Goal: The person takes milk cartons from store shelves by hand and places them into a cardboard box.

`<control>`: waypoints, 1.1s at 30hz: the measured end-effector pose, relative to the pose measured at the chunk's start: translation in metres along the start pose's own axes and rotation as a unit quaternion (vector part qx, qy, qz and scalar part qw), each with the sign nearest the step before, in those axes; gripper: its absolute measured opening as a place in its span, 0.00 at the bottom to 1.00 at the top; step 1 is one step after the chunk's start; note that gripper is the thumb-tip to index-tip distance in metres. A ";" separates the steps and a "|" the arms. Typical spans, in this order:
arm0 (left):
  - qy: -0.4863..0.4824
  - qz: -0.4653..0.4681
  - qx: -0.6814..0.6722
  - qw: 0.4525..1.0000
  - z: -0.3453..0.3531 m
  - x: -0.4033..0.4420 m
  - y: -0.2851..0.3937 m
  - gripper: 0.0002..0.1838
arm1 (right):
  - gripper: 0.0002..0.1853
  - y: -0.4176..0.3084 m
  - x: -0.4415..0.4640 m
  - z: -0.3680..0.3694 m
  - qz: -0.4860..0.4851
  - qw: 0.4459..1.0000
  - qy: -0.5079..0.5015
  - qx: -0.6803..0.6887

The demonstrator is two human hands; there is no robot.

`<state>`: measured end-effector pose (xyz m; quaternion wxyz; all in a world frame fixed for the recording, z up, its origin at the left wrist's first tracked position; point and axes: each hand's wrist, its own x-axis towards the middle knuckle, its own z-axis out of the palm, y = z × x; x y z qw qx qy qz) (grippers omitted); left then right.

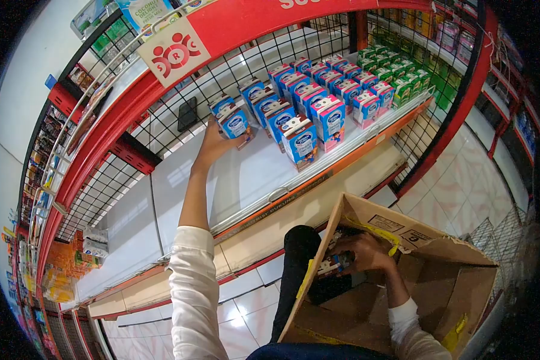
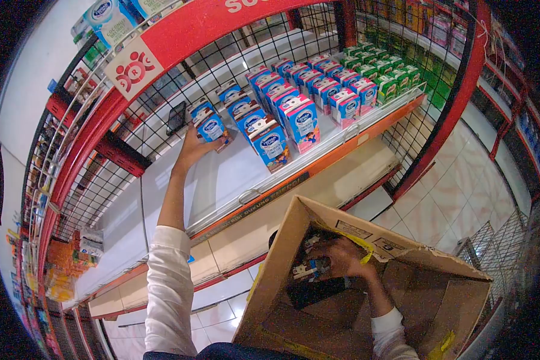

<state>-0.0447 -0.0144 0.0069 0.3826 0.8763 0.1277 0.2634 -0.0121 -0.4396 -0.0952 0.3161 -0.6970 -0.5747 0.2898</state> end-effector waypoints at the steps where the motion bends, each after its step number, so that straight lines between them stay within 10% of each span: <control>1: 0.000 0.000 0.000 1.000 0.000 0.001 -0.002 0.44 | 0.28 0.008 -0.002 0.005 0.003 1.000 0.003 0.015; 33: -0.011 0.000 -0.011 1.000 -0.001 0.003 0.002 0.45 | 0.28 0.006 0.002 0.002 -0.078 0.994 0.032 -0.061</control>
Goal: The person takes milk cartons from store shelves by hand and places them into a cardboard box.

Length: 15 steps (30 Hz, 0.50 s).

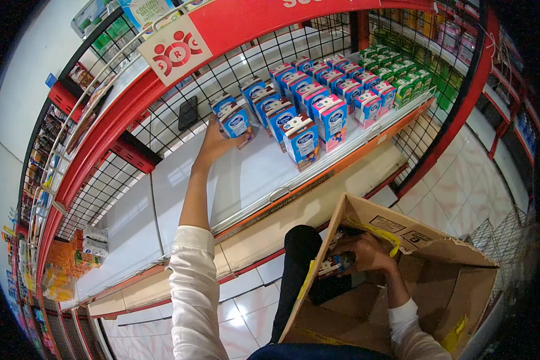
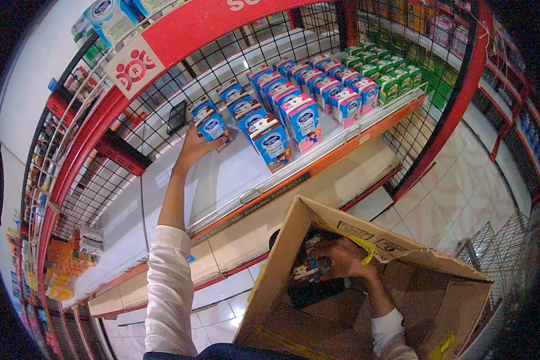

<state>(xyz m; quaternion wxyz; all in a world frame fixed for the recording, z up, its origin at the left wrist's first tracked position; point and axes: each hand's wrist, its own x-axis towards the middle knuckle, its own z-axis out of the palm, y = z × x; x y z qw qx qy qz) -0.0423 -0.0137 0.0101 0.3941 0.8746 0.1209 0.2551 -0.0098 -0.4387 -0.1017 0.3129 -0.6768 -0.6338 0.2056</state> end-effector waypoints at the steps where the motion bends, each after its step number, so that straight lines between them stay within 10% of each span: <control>1: 0.000 0.000 0.000 1.000 0.000 0.000 -0.001 0.45 | 0.29 0.000 -0.001 0.001 0.003 1.000 0.004 -0.003; 15: 0.000 0.027 0.030 0.999 -0.001 -0.001 -0.008 0.39 | 0.26 -0.058 -0.023 -0.016 0.173 0.972 -0.086 -0.136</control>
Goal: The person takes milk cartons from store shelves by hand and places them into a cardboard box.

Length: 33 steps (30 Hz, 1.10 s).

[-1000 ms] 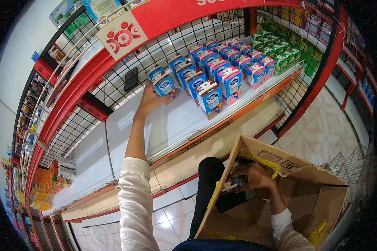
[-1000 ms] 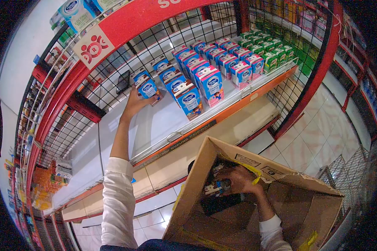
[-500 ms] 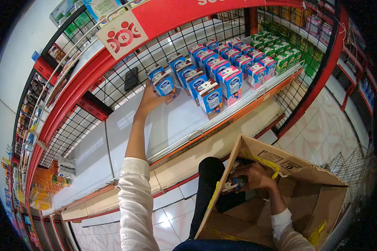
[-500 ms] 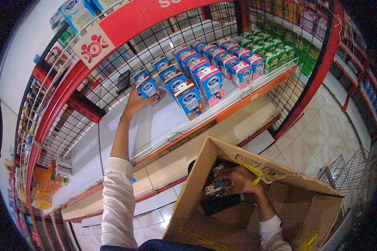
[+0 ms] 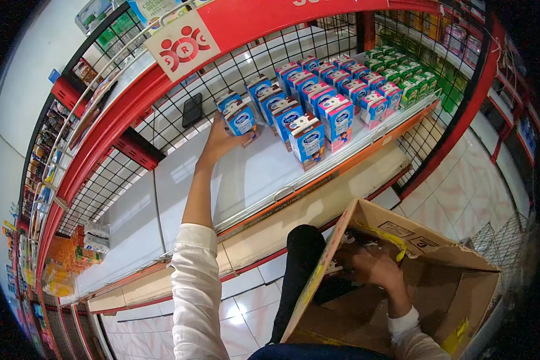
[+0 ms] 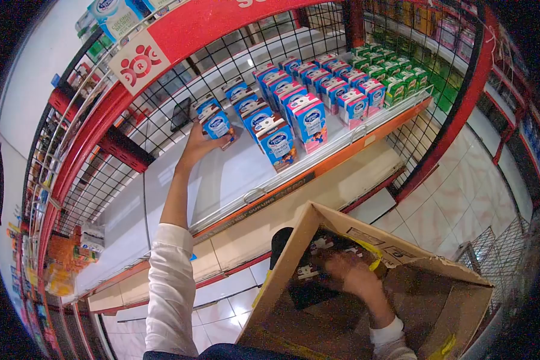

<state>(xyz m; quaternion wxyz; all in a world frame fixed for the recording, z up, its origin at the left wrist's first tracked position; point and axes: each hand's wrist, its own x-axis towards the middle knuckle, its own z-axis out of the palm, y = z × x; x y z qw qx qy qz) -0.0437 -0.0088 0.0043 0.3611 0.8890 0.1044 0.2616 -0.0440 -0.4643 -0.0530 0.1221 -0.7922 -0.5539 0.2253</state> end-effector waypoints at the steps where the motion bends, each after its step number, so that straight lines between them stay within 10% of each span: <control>1: 0.000 0.000 0.000 1.000 0.000 0.001 0.001 0.39 | 0.24 0.003 -0.004 0.007 -0.024 0.999 0.045 0.007; 11: -0.032 0.001 -0.110 0.993 0.002 0.001 0.003 0.32 | 0.18 -0.016 -0.004 -0.007 -0.070 0.991 0.109 -0.029; 13: -0.025 0.010 -0.107 0.994 0.003 0.002 0.000 0.31 | 0.16 -0.019 -0.009 -0.013 0.002 0.996 -0.017 -0.082; 22: 0.020 0.018 0.205 0.978 -0.003 0.000 0.035 0.34 | 0.15 -0.015 -0.011 -0.018 -0.037 0.992 0.066 -0.097; 33: 0.210 0.355 0.361 0.836 -0.009 -0.013 0.103 0.30 | 0.13 -0.028 -0.015 -0.051 -0.078 0.989 0.123 -0.032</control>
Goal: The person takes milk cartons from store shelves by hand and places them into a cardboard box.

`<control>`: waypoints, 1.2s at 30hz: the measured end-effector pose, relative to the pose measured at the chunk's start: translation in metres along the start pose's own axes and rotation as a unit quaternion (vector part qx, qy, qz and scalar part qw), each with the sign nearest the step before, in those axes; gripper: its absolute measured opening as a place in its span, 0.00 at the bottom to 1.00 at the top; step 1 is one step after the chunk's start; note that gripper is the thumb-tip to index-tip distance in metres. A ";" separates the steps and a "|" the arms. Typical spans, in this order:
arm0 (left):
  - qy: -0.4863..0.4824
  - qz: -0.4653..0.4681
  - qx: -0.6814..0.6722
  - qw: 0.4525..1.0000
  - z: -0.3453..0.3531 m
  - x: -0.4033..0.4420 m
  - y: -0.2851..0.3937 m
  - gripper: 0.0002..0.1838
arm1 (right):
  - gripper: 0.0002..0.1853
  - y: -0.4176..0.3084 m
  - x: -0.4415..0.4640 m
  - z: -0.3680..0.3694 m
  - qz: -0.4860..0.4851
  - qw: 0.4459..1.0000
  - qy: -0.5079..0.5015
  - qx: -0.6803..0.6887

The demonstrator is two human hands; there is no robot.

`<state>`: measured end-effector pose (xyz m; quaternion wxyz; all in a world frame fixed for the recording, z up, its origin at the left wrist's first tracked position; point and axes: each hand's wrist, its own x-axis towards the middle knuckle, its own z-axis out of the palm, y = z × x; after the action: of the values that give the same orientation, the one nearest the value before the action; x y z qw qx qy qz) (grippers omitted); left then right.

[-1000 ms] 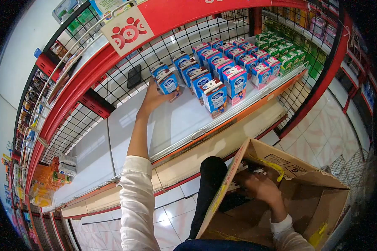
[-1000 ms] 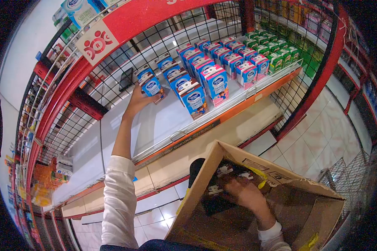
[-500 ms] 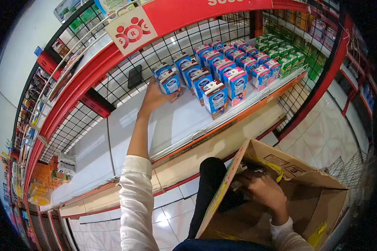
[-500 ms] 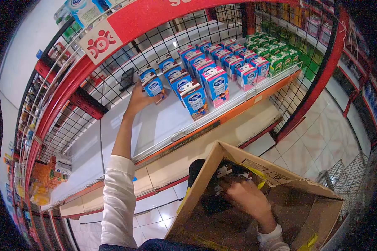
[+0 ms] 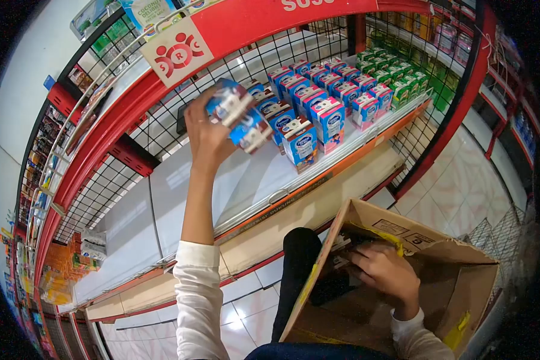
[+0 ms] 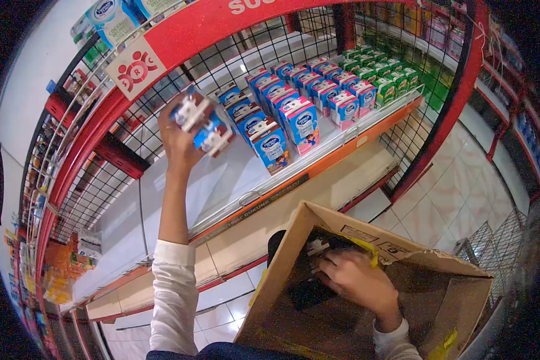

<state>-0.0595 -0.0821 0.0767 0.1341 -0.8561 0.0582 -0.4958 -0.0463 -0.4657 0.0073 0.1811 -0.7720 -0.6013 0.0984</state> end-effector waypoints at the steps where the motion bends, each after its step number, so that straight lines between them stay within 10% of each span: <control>1: 0.002 -0.001 -0.001 1.000 0.002 0.001 0.005 0.30 | 0.13 0.000 -0.001 -0.001 -0.017 0.999 0.037 0.000; 7: 0.214 0.066 -0.125 0.967 -0.002 -0.001 0.038 0.20 | 0.12 -0.011 -0.002 -0.028 -0.105 0.988 0.013 0.111; 12: 0.069 -0.043 -0.408 0.910 -0.073 0.043 0.122 0.25 | 0.12 -0.013 -0.011 -0.047 -0.135 0.954 0.235 0.125; 15: -0.035 -0.089 -0.471 0.877 -0.094 0.059 0.161 0.22 | 0.21 0.005 0.001 -0.036 -0.244 0.781 0.495 0.292; 17: -0.048 -0.051 -0.487 0.871 -0.099 0.061 0.180 0.37 | 0.24 0.005 0.000 -0.034 -0.229 0.753 0.492 0.373; 21: -0.108 0.058 -0.548 0.828 -0.101 0.047 0.196 0.29 | 0.35 0.001 -0.018 -0.024 -0.131 0.570 0.476 0.657; 23: -0.131 0.107 -0.511 0.843 -0.104 0.039 0.203 0.28 | 0.31 0.013 -0.044 -0.006 -0.006 0.766 0.464 0.444; 24: -0.155 0.155 -0.470 0.855 -0.105 0.037 0.205 0.26 | 0.31 0.009 -0.034 -0.018 -0.005 0.765 0.466 0.445; 25: -0.157 0.155 -0.471 0.854 -0.105 0.037 0.204 0.26 | 0.30 0.007 -0.020 -0.035 -0.166 0.806 0.431 0.371; 27: -0.256 0.161 -0.549 0.779 -0.104 0.040 0.199 0.23 | 0.28 0.007 -0.011 -0.038 -0.323 0.817 0.383 0.285; 33: -0.295 0.114 -0.539 0.781 -0.103 0.037 0.201 0.23 | 0.30 -0.012 -0.004 -0.021 -0.236 0.738 0.582 0.248; 35: -0.321 0.104 -0.521 0.784 -0.105 0.036 0.199 0.25 | 0.27 -0.037 -0.023 -0.038 0.046 0.796 0.429 0.425; 36: -0.324 0.082 -0.522 0.784 -0.106 0.037 0.196 0.25 | 0.26 -0.033 -0.020 -0.035 -0.022 0.837 0.441 0.322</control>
<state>-0.1266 -0.2969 0.1010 -0.2826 -0.8976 0.3310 -0.0701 -0.0679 -0.4838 0.0515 0.6682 -0.6179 -0.4087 -0.0686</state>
